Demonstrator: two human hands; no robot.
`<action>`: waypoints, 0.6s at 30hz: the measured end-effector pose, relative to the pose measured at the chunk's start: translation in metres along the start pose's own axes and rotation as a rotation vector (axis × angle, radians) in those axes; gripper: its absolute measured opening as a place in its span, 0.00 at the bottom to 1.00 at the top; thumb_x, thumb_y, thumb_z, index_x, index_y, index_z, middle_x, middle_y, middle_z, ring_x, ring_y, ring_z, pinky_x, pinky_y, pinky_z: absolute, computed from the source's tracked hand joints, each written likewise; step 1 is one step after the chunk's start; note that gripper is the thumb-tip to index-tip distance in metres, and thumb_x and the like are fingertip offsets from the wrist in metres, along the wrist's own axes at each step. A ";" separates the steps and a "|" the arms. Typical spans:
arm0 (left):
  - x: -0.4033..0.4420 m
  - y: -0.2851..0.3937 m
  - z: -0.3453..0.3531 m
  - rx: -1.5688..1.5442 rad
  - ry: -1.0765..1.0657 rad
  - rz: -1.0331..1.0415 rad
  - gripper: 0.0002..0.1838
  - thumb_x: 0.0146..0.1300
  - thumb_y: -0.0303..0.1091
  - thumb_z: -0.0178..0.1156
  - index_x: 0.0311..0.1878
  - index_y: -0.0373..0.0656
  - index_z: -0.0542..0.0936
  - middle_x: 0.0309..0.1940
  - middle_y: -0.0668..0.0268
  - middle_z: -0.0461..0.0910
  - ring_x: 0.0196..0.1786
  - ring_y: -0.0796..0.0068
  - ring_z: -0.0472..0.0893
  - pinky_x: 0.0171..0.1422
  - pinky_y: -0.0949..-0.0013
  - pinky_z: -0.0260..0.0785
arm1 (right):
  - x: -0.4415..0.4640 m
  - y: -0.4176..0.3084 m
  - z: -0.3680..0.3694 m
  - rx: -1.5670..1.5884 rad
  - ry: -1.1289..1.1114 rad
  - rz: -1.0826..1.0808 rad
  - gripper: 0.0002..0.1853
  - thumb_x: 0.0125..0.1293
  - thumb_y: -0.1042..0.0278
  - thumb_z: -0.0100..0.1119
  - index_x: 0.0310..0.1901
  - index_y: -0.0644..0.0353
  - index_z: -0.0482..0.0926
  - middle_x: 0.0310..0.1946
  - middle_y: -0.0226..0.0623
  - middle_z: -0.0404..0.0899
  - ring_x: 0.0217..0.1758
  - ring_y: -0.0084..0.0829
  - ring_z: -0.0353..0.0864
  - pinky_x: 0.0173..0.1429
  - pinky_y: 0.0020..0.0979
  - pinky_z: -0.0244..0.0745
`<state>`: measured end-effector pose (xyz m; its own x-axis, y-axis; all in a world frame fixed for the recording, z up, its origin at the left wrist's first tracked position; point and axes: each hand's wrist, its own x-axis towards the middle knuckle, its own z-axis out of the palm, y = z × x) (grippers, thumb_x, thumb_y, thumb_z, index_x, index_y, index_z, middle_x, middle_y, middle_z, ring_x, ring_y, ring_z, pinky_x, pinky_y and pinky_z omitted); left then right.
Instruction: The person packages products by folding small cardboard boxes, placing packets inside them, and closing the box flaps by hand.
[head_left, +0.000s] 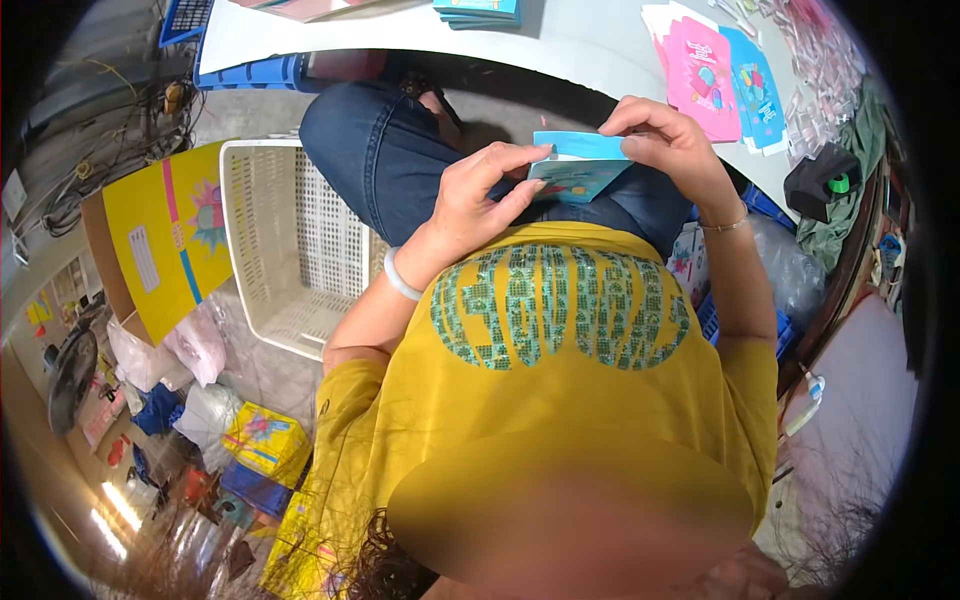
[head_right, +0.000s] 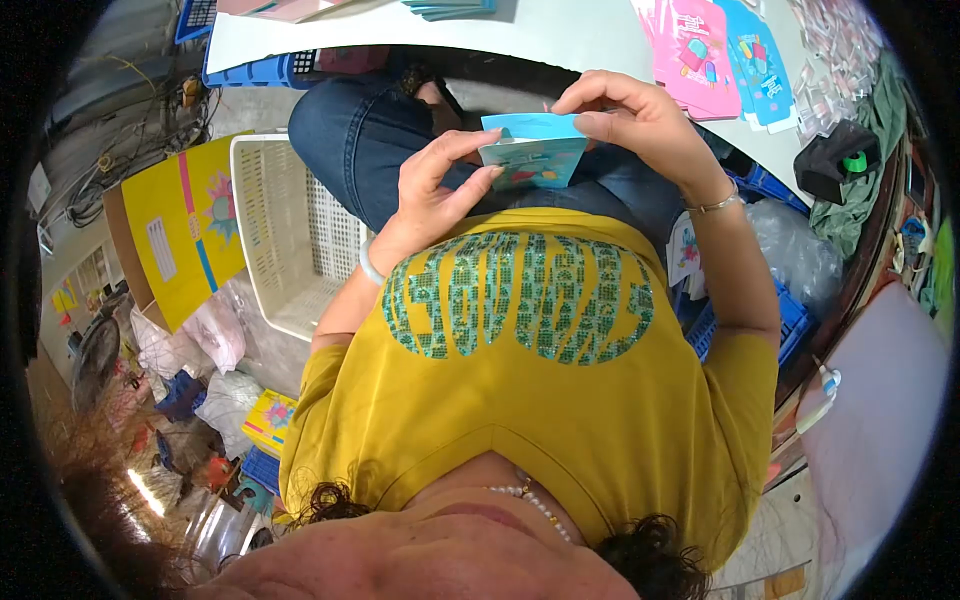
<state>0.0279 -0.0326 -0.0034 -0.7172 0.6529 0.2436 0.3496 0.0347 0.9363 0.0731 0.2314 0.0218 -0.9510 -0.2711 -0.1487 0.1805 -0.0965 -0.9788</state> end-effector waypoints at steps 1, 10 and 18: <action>0.000 0.000 0.000 0.001 -0.001 0.002 0.21 0.54 0.21 0.67 0.54 0.40 0.78 0.40 0.60 0.82 0.37 0.72 0.82 0.42 0.73 0.75 | 0.001 0.003 0.000 0.008 0.018 -0.005 0.09 0.66 0.74 0.57 0.46 0.65 0.78 0.41 0.29 0.77 0.43 0.19 0.77 0.50 0.21 0.73; 0.003 -0.004 0.006 -0.060 0.020 -0.164 0.19 0.58 0.22 0.64 0.54 0.38 0.78 0.40 0.61 0.82 0.39 0.75 0.83 0.44 0.73 0.76 | 0.011 0.024 0.005 0.110 0.096 0.105 0.05 0.64 0.77 0.58 0.41 0.61 0.76 0.37 0.25 0.73 0.39 0.15 0.72 0.45 0.19 0.71; 0.007 -0.021 0.009 -0.162 0.053 -0.324 0.17 0.62 0.23 0.62 0.55 0.36 0.76 0.42 0.62 0.83 0.45 0.76 0.82 0.50 0.72 0.76 | 0.015 0.045 0.015 -0.184 0.330 -0.277 0.04 0.62 0.80 0.56 0.38 0.65 0.74 0.36 0.30 0.71 0.37 0.17 0.71 0.42 0.18 0.68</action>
<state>0.0212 -0.0221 -0.0240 -0.8066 0.5876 -0.0639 0.0016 0.1102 0.9939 0.0703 0.2085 -0.0226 -0.9914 0.0630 0.1144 -0.1108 0.0573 -0.9922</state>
